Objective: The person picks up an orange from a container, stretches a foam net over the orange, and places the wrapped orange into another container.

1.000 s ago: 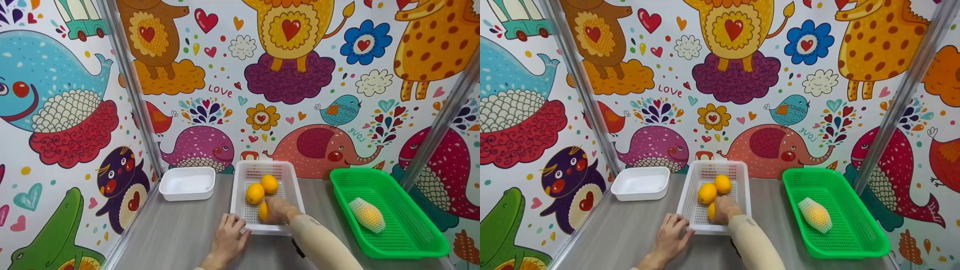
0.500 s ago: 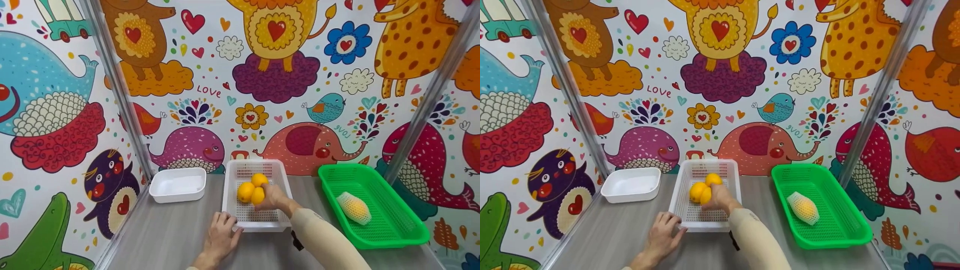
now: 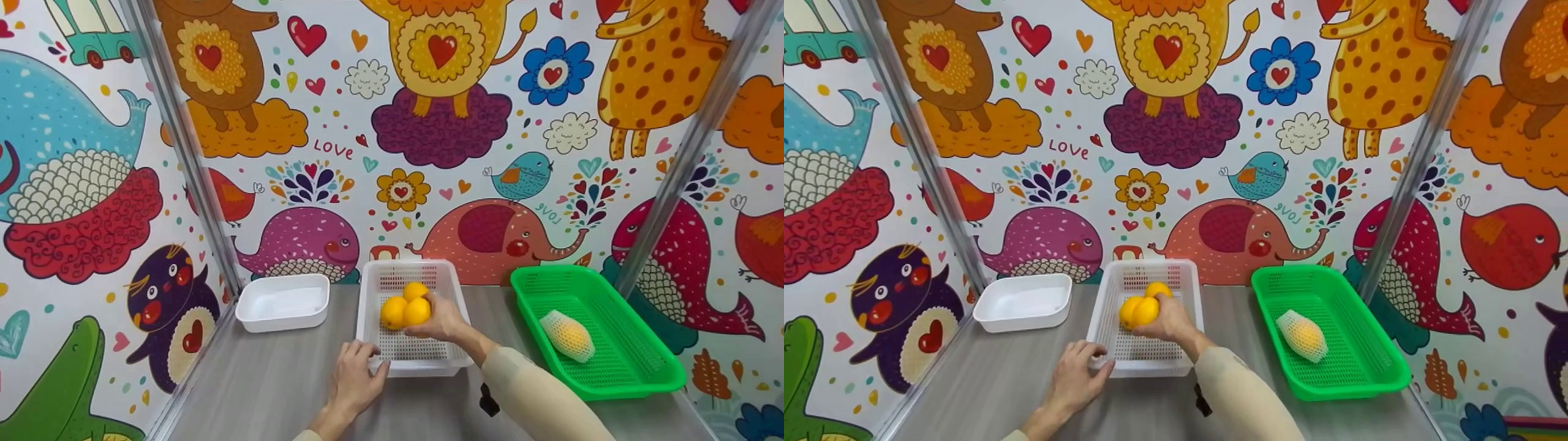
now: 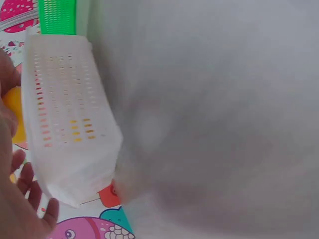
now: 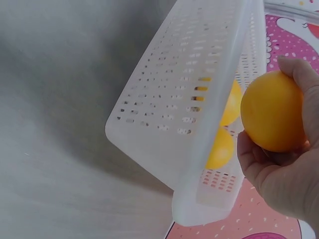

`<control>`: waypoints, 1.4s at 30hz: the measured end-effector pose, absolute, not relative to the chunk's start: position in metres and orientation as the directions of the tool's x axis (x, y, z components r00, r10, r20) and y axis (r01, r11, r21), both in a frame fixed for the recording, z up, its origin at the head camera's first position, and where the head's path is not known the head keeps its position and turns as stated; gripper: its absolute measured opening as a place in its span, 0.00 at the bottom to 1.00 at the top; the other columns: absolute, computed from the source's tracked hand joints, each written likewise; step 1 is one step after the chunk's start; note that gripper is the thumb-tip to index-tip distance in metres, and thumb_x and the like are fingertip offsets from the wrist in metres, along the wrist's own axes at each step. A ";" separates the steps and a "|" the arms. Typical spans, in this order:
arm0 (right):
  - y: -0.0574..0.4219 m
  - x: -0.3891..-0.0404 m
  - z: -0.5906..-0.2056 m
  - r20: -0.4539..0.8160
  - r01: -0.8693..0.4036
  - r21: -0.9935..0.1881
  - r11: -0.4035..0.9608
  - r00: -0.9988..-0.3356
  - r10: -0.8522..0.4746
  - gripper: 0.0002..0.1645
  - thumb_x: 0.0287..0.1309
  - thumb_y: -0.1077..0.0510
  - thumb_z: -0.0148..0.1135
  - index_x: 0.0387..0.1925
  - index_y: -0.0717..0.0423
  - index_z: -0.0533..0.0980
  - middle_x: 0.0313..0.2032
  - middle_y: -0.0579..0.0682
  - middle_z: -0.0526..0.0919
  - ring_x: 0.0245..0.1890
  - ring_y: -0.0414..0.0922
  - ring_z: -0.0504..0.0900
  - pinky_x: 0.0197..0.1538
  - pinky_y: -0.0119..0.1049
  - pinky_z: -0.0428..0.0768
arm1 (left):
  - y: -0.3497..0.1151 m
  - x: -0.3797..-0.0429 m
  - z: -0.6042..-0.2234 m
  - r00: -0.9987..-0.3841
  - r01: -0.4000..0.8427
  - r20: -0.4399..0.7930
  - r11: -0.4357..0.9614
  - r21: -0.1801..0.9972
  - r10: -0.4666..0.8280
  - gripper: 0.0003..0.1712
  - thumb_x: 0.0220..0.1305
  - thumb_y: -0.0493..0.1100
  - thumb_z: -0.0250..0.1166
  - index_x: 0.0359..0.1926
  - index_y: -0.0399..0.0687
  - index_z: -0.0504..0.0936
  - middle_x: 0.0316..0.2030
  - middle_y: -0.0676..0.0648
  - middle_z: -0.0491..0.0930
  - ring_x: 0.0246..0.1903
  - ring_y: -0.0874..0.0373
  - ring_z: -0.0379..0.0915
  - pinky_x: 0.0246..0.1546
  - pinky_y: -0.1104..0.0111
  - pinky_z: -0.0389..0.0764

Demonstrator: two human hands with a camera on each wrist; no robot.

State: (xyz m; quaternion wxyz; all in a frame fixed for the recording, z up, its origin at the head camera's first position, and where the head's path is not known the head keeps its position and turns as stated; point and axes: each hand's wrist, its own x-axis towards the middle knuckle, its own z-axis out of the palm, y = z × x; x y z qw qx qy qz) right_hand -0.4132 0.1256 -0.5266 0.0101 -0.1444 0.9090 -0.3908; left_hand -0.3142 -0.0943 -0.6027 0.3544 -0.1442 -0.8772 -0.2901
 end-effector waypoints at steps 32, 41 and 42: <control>0.145 -0.350 -0.521 0.230 -0.372 -0.888 0.269 -0.867 -0.442 0.42 0.54 0.48 0.83 0.66 0.54 0.74 0.58 0.50 0.81 0.52 0.50 0.81 0.59 0.46 0.83 | -0.065 -0.306 -0.546 -0.950 0.313 0.299 0.280 0.907 0.095 0.32 0.69 0.56 0.71 0.64 0.41 0.78 0.57 0.41 0.82 0.53 0.45 0.81 0.54 0.58 0.83; 0.153 -0.339 -0.525 0.203 -0.354 -0.896 0.266 -0.862 -0.464 0.44 0.52 0.46 0.84 0.68 0.51 0.74 0.58 0.48 0.82 0.52 0.51 0.82 0.59 0.44 0.83 | -0.064 -0.302 -0.544 -0.935 0.319 0.288 0.135 0.938 0.207 0.33 0.68 0.51 0.73 0.67 0.40 0.76 0.61 0.40 0.80 0.55 0.48 0.81 0.55 0.56 0.84; 0.154 -0.337 -0.526 0.198 -0.350 -0.898 0.265 -0.862 -0.467 0.44 0.52 0.46 0.84 0.68 0.50 0.75 0.58 0.48 0.82 0.52 0.51 0.82 0.59 0.44 0.84 | -0.063 -0.301 -0.545 -0.934 0.316 0.285 0.128 0.940 0.215 0.34 0.68 0.51 0.73 0.68 0.40 0.76 0.62 0.40 0.80 0.55 0.48 0.81 0.55 0.56 0.84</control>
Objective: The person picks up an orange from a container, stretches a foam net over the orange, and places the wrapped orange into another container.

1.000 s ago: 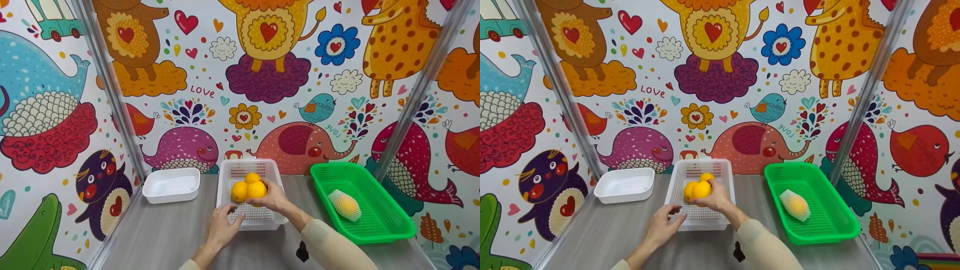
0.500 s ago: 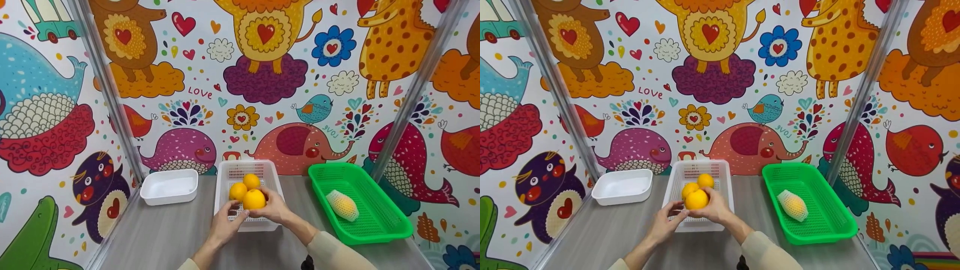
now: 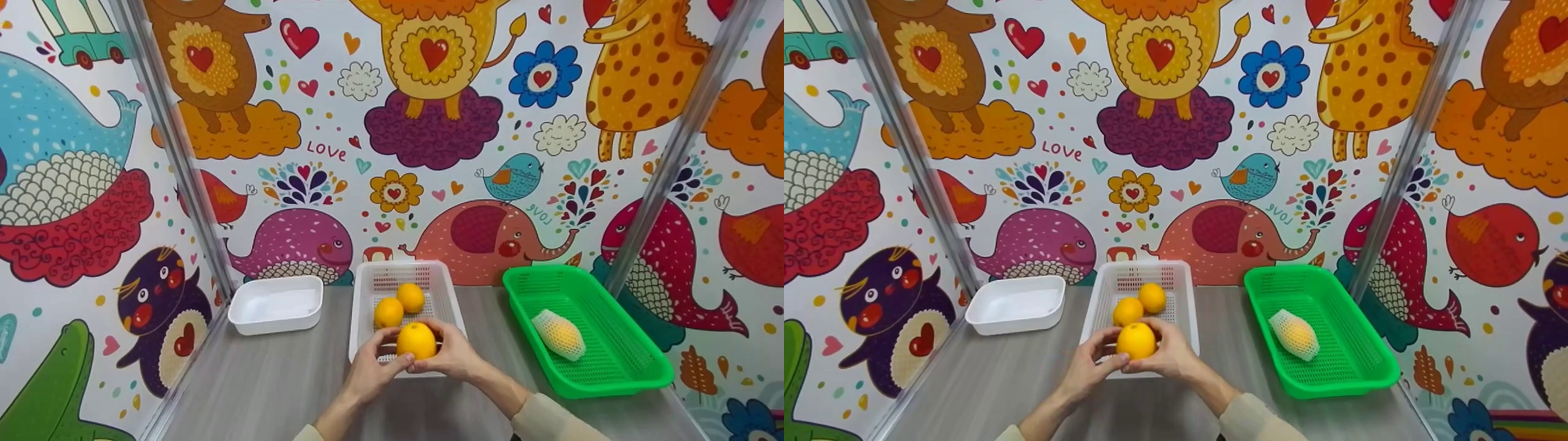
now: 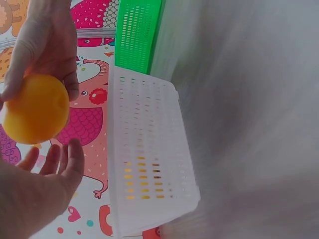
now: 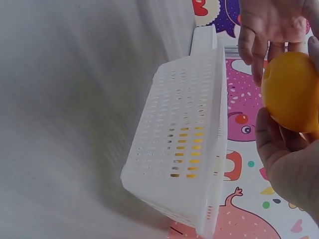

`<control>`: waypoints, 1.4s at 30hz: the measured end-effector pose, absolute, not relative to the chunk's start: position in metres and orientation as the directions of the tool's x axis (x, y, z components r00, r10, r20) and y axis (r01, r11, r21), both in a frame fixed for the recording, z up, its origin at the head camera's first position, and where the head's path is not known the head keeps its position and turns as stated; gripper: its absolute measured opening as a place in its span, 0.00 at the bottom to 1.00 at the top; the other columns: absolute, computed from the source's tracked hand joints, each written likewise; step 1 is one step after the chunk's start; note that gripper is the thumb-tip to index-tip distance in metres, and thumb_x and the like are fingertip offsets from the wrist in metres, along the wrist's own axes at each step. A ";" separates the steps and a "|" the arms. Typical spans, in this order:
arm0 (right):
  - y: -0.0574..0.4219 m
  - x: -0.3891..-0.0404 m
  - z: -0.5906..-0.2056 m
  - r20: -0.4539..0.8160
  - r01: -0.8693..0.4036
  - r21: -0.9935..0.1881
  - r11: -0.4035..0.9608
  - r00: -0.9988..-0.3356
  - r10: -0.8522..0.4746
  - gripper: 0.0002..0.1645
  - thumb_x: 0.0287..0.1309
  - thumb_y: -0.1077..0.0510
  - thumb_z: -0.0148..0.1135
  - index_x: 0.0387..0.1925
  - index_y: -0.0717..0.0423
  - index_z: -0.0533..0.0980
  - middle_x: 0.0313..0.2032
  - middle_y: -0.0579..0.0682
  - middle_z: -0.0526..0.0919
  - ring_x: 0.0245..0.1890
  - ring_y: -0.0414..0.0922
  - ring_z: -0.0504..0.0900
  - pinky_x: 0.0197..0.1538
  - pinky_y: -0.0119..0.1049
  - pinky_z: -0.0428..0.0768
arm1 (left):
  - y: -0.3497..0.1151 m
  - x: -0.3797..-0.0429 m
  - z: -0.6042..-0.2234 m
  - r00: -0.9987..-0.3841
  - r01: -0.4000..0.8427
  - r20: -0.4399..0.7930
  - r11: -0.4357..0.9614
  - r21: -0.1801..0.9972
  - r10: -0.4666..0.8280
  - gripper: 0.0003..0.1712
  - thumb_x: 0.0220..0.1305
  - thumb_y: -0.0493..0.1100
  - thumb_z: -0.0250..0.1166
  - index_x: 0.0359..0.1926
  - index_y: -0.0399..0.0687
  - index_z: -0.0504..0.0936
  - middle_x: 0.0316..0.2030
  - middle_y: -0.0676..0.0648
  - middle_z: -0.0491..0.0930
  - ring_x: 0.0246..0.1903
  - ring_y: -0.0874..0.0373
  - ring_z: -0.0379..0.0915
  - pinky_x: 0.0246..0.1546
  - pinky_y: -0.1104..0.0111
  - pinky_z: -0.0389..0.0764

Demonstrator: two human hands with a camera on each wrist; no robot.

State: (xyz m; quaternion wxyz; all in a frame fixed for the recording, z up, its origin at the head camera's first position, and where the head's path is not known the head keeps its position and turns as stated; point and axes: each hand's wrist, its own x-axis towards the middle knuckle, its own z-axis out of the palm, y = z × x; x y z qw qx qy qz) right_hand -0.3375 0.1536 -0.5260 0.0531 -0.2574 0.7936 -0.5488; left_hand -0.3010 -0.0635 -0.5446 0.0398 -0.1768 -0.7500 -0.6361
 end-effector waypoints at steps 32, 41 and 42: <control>0.175 -0.307 -0.578 0.175 -0.310 -0.938 0.158 -0.813 -0.556 0.36 0.55 0.55 0.83 0.64 0.52 0.77 0.58 0.53 0.82 0.51 0.50 0.85 0.56 0.41 0.85 | -0.064 -0.283 -0.581 -0.906 0.194 0.158 0.054 0.979 0.392 0.32 0.60 0.41 0.79 0.64 0.43 0.80 0.58 0.43 0.82 0.52 0.49 0.83 0.53 0.57 0.86; 0.177 -0.304 -0.598 0.201 -0.364 -0.918 0.158 -0.769 -0.607 0.37 0.52 0.54 0.85 0.63 0.51 0.78 0.57 0.52 0.83 0.48 0.44 0.86 0.53 0.42 0.86 | -0.066 -0.281 -0.598 -0.907 0.163 0.092 0.143 0.976 0.410 0.32 0.56 0.48 0.84 0.61 0.51 0.83 0.55 0.51 0.85 0.49 0.55 0.85 0.53 0.58 0.86; 0.178 -0.304 -0.600 0.195 -0.359 -0.920 0.157 -0.766 -0.612 0.38 0.52 0.54 0.85 0.63 0.51 0.78 0.57 0.52 0.83 0.48 0.45 0.86 0.53 0.43 0.86 | -0.067 -0.281 -0.600 -0.908 0.148 0.076 0.146 0.978 0.412 0.32 0.55 0.49 0.84 0.60 0.52 0.83 0.54 0.51 0.86 0.49 0.55 0.85 0.52 0.58 0.86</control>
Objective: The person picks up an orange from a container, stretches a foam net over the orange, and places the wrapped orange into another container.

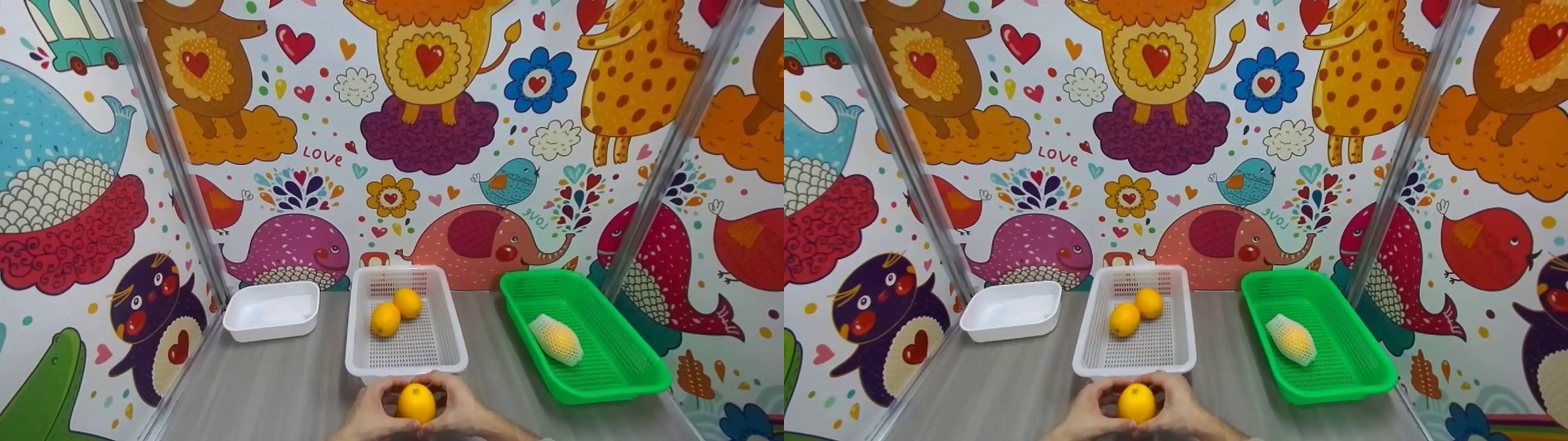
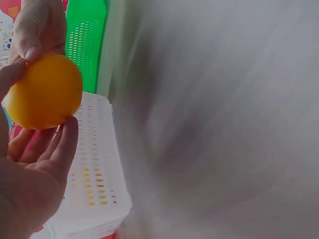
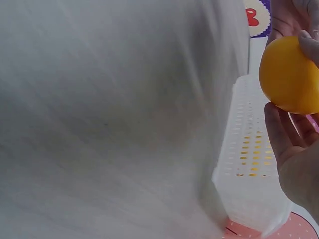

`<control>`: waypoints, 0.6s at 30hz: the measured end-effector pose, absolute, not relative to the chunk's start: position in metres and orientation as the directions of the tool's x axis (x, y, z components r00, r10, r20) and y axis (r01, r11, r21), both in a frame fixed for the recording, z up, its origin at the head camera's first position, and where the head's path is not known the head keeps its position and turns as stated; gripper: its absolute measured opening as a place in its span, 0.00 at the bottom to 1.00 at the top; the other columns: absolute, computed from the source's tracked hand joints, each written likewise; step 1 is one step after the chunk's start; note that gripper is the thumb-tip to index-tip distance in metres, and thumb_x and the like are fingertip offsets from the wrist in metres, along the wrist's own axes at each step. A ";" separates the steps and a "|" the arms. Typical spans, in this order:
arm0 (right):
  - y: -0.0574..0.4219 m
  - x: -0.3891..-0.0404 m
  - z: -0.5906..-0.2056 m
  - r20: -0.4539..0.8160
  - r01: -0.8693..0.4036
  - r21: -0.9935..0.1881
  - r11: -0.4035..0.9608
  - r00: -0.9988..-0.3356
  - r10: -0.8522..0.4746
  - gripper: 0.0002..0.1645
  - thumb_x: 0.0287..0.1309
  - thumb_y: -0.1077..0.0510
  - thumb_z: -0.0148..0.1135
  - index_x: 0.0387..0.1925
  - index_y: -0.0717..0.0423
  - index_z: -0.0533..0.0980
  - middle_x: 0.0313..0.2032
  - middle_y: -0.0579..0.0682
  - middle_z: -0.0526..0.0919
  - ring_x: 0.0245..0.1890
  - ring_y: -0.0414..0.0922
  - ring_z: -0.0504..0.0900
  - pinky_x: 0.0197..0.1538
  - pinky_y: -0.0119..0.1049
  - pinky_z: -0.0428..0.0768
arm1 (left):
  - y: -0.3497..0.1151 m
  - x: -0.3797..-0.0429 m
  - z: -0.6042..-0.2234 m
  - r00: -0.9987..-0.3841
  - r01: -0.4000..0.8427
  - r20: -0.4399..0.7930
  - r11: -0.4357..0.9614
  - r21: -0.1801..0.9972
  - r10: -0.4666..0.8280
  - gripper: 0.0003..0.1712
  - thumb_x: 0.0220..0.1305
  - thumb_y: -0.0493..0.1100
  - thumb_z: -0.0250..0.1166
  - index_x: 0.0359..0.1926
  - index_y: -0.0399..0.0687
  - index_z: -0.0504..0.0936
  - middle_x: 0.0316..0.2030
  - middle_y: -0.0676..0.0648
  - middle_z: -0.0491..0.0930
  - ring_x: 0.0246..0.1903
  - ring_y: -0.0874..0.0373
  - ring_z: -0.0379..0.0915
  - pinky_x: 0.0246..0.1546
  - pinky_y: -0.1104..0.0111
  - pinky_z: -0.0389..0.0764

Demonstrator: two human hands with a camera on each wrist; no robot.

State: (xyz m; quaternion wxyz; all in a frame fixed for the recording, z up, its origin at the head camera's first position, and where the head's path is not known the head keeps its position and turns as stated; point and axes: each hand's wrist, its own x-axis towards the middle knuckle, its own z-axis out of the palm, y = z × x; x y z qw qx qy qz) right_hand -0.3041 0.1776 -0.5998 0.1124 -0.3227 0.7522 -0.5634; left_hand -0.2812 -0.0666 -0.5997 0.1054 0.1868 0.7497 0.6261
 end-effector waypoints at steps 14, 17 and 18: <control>0.177 -0.299 -0.622 -0.029 -0.154 -0.953 0.260 -0.810 -0.586 0.31 0.55 0.49 0.82 0.59 0.46 0.81 0.51 0.46 0.86 0.49 0.49 0.85 0.54 0.45 0.85 | -0.066 -0.283 -0.627 -0.904 0.005 -0.110 0.268 0.963 0.413 0.32 0.50 0.53 0.85 0.55 0.53 0.86 0.48 0.52 0.87 0.47 0.52 0.84 0.55 0.47 0.84; 0.176 -0.297 -0.624 -0.069 -0.112 -0.955 0.276 -0.819 -0.570 0.31 0.57 0.47 0.81 0.60 0.46 0.80 0.52 0.47 0.86 0.48 0.51 0.86 0.56 0.48 0.85 | -0.067 -0.284 -0.630 -0.901 0.000 -0.120 0.275 0.961 0.418 0.32 0.51 0.54 0.85 0.56 0.51 0.86 0.48 0.52 0.88 0.47 0.51 0.85 0.56 0.45 0.83; 0.176 -0.297 -0.625 -0.081 -0.099 -0.955 0.280 -0.822 -0.564 0.31 0.57 0.46 0.81 0.60 0.46 0.80 0.52 0.47 0.86 0.48 0.51 0.86 0.57 0.49 0.85 | -0.067 -0.284 -0.631 -0.900 0.007 -0.113 0.273 0.962 0.421 0.31 0.52 0.53 0.85 0.56 0.50 0.86 0.48 0.52 0.88 0.47 0.51 0.85 0.56 0.45 0.83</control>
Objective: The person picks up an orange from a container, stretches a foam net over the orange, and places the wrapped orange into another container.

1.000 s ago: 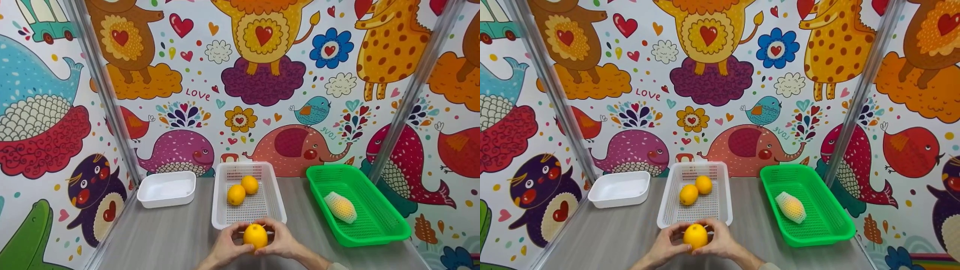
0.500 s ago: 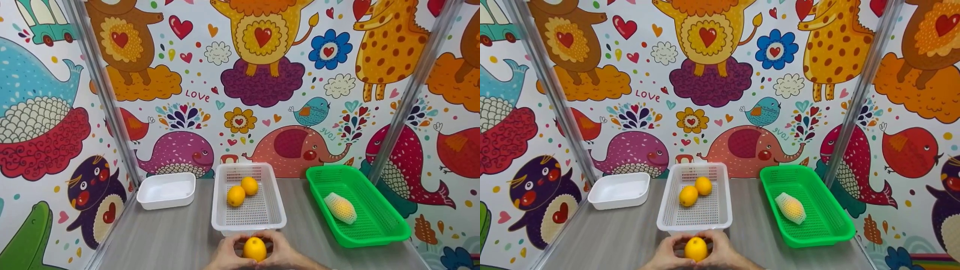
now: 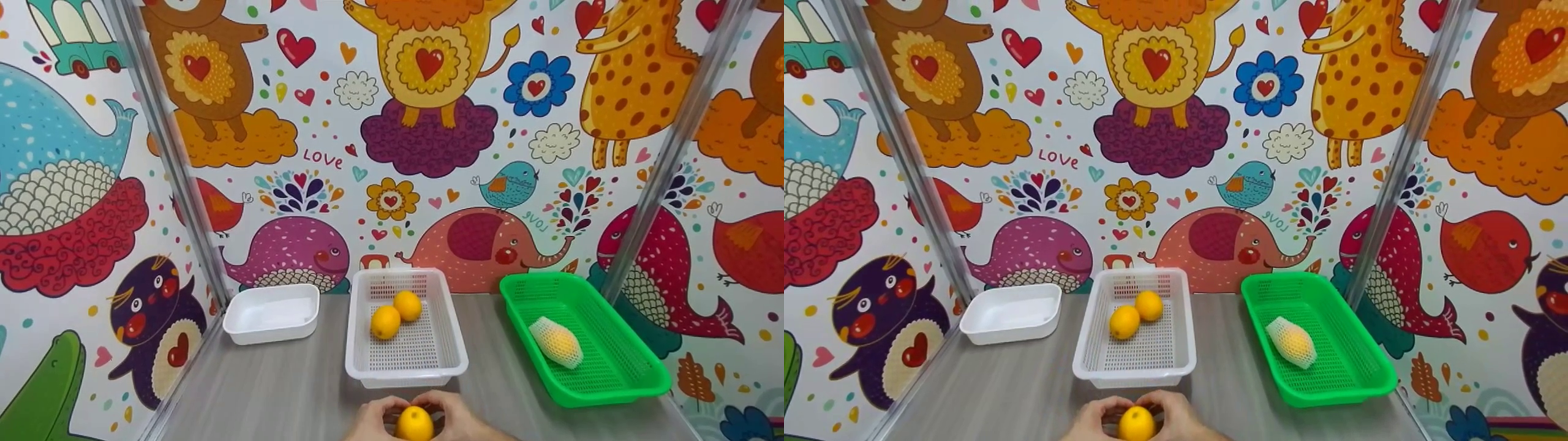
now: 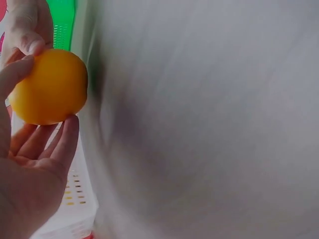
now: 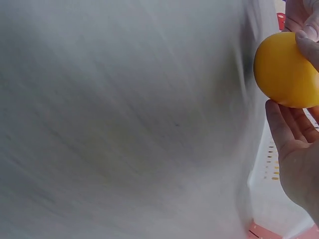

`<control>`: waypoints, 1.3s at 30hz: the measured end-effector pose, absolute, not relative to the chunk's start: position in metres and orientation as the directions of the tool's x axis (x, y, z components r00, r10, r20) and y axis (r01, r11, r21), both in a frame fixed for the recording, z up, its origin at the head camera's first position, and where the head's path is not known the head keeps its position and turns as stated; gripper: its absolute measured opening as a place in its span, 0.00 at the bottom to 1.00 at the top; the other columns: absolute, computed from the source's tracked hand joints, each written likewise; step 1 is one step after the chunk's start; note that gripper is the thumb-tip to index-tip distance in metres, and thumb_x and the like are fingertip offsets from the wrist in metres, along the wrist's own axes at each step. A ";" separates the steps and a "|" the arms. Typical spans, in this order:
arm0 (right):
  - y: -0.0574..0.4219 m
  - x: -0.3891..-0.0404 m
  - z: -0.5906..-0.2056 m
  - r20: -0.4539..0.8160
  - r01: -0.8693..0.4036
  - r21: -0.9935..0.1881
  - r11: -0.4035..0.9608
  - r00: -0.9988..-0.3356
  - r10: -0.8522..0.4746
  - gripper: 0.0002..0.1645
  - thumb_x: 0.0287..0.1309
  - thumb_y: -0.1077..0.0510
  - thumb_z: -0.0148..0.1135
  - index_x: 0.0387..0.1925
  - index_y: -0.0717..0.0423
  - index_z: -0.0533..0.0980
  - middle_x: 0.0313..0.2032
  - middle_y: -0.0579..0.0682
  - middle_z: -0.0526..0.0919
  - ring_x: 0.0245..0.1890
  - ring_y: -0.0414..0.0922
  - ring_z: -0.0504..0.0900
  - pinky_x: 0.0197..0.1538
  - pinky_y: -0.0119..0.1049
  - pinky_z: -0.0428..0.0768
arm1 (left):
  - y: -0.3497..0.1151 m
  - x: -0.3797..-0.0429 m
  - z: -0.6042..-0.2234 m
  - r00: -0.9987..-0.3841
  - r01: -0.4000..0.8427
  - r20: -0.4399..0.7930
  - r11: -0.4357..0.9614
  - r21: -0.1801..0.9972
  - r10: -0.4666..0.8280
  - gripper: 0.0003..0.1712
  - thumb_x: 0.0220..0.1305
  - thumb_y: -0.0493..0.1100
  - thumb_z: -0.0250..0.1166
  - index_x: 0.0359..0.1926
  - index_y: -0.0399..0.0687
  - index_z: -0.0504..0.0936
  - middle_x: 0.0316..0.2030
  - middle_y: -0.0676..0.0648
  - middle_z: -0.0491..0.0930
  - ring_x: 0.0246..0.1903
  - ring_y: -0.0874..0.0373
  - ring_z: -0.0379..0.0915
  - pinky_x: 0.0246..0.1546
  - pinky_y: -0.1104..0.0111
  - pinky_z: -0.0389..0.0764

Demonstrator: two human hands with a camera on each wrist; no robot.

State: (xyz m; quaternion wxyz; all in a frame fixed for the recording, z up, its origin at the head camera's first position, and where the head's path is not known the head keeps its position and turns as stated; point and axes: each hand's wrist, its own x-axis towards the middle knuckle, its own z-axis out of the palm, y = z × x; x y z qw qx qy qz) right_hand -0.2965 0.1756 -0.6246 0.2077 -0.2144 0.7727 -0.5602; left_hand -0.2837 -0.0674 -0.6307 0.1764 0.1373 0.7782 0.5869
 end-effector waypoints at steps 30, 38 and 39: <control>0.174 -0.294 -0.621 -0.078 -0.129 -0.946 0.298 -0.801 -0.593 0.27 0.60 0.44 0.78 0.60 0.40 0.80 0.53 0.44 0.86 0.48 0.49 0.86 0.55 0.47 0.85 | -0.071 -0.279 -0.632 -0.895 -0.063 -0.189 0.304 0.951 0.403 0.31 0.56 0.52 0.83 0.58 0.48 0.84 0.48 0.51 0.86 0.45 0.52 0.83 0.54 0.48 0.83; 0.175 -0.297 -0.613 -0.027 -0.186 -0.944 0.273 -0.781 -0.624 0.29 0.59 0.49 0.80 0.60 0.47 0.81 0.53 0.47 0.86 0.51 0.51 0.85 0.56 0.47 0.85 | -0.079 -0.276 -0.630 -0.900 -0.066 -0.192 0.314 0.947 0.391 0.33 0.55 0.54 0.83 0.58 0.49 0.83 0.48 0.50 0.85 0.46 0.52 0.82 0.53 0.49 0.84; 0.175 -0.298 -0.612 -0.011 -0.202 -0.942 0.266 -0.776 -0.630 0.29 0.58 0.50 0.80 0.60 0.50 0.81 0.53 0.47 0.86 0.51 0.50 0.85 0.55 0.47 0.86 | -0.079 -0.276 -0.629 -0.900 -0.065 -0.190 0.308 0.949 0.393 0.32 0.55 0.54 0.83 0.58 0.49 0.83 0.48 0.50 0.86 0.46 0.51 0.83 0.54 0.49 0.83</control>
